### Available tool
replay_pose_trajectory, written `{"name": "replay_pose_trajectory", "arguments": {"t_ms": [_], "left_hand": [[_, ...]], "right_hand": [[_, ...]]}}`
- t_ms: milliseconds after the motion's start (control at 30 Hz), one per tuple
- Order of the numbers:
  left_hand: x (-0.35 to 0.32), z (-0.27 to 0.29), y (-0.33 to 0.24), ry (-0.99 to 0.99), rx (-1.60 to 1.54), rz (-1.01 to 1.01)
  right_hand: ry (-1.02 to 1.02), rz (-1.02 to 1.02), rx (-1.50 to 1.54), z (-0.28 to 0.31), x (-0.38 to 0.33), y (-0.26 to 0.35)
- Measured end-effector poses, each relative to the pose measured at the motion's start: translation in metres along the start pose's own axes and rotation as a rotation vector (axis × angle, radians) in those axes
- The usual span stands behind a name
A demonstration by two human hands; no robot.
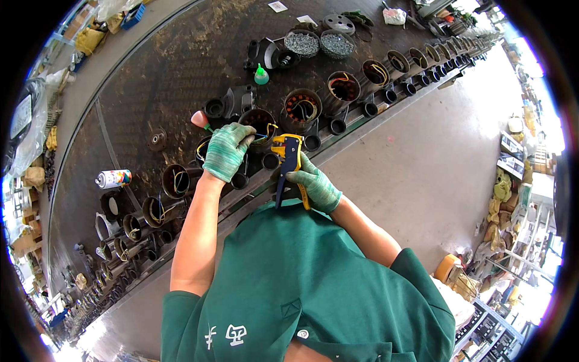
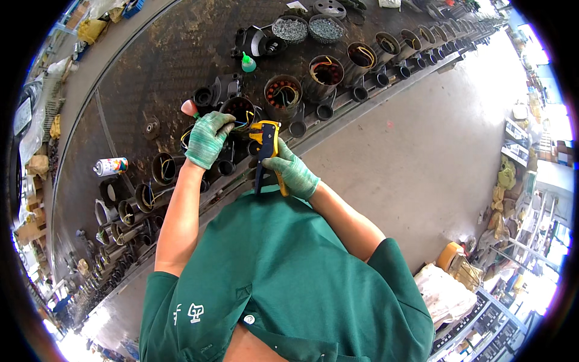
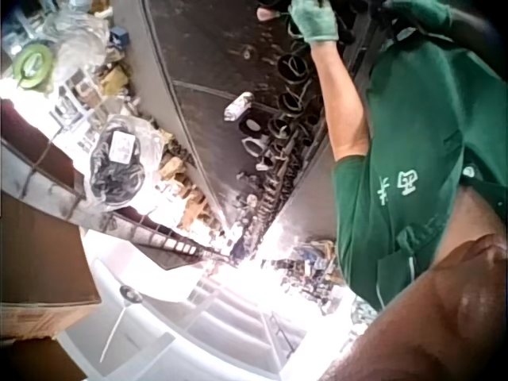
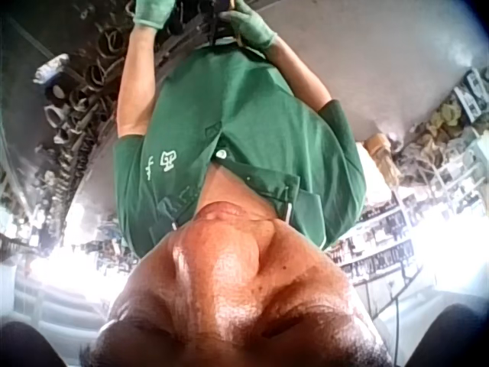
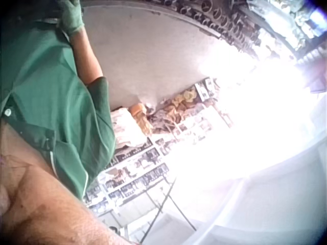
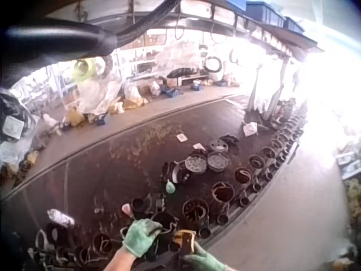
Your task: The person uses a yellow and blue wire cutter to trim wires protruding from a series of cylindrical metal parts arranged in a row on a workbench. The person handles each part individually, cutting the wires and placing the parts back in the row.
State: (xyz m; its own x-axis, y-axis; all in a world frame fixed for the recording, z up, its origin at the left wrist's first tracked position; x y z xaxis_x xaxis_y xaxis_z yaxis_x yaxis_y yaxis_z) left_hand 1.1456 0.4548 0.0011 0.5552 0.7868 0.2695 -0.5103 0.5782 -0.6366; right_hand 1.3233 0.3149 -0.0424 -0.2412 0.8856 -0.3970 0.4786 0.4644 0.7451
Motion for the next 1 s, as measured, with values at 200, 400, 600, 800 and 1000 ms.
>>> {"name": "replay_pose_trajectory", "arguments": {"t_ms": [200, 400, 600, 800, 1000], "left_hand": [[-0.008, 0.003, -0.001, -0.043, -0.028, 0.027], [-0.01, 0.007, -0.005, -0.062, -0.09, -0.083], [-0.013, 0.011, -0.01, -0.071, -0.033, -0.114], [-0.013, 0.01, -0.008, -0.042, -0.059, -0.112], [-0.014, 0.008, -0.008, -0.017, -0.033, -0.128]], "right_hand": [[-0.044, -0.115, 0.182, -0.028, -0.004, 0.002], [-0.079, -0.03, 0.134, -0.03, 0.01, -0.003], [-0.1, -0.019, 0.201, -0.046, 0.013, -0.006], [-0.15, 0.03, 0.172, -0.043, 0.015, -0.022], [-0.187, 0.067, -0.012, -0.038, 0.016, -0.027]]}}
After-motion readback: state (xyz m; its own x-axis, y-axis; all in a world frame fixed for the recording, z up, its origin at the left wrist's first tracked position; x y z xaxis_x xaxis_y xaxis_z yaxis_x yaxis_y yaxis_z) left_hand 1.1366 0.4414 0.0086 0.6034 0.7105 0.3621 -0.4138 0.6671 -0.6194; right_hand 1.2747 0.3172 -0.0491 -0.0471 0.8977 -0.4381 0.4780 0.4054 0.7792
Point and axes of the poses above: each hand's wrist, its own x-axis towards the middle knuckle, its own z-axis out of the back of the hand, y = z × x, the point moved 6 cm from there along x, towards the middle knuckle, and after that the axes turned 1 degree about -x, right-handed, at the moved point
